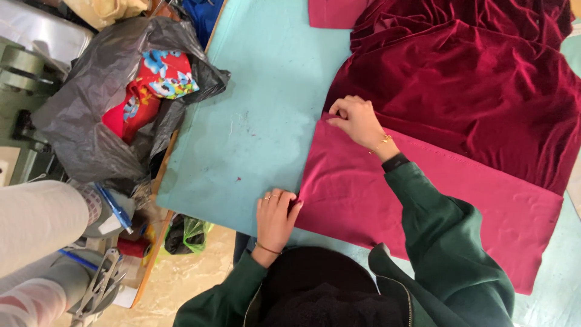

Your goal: Measuring, cutting, and folding fabric pieces on a cutting table using a ruler and tailor scissors.

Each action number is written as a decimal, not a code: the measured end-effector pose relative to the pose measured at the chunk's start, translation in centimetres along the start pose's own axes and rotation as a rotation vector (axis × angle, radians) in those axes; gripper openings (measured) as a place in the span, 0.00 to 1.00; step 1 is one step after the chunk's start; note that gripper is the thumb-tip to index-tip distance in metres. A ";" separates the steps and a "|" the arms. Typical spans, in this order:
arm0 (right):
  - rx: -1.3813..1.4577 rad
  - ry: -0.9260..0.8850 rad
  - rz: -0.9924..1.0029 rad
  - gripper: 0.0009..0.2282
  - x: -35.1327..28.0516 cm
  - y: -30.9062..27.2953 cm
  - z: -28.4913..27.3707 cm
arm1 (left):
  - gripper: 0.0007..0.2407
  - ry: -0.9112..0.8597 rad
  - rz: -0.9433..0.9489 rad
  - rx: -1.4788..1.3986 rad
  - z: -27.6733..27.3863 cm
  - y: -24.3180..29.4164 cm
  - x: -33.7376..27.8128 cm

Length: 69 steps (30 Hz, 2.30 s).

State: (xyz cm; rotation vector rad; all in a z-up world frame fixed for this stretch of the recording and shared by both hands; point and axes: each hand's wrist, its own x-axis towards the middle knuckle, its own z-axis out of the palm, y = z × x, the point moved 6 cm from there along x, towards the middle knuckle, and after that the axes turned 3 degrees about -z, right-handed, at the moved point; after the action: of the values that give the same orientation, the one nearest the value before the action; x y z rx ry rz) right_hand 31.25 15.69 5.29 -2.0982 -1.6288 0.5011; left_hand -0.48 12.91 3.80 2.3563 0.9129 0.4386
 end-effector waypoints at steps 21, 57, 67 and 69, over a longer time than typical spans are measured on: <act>-0.127 0.766 -0.853 0.10 -14.5 -4.2 -7.4 | 0.12 0.001 0.689 -0.178 -2.0 1.8 -0.8; -0.237 0.421 -0.472 0.09 -1.1 -1.1 -0.4 | 0.11 -0.007 -0.075 -0.417 -2.2 0.4 -2.0; -0.393 0.444 -0.414 0.13 0.7 -0.1 1.1 | 0.11 0.014 -0.023 -0.347 -1.8 -0.2 -2.8; -0.461 0.350 -0.303 0.13 1.1 1.3 2.1 | 0.11 -0.018 0.040 -0.262 -1.2 -0.2 -2.9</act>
State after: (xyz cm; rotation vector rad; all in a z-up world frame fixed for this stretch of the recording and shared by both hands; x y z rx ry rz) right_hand 31.51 16.76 2.79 -2.0268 -1.9208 -0.3546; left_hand -3.23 11.47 4.40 2.1387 0.7523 0.5189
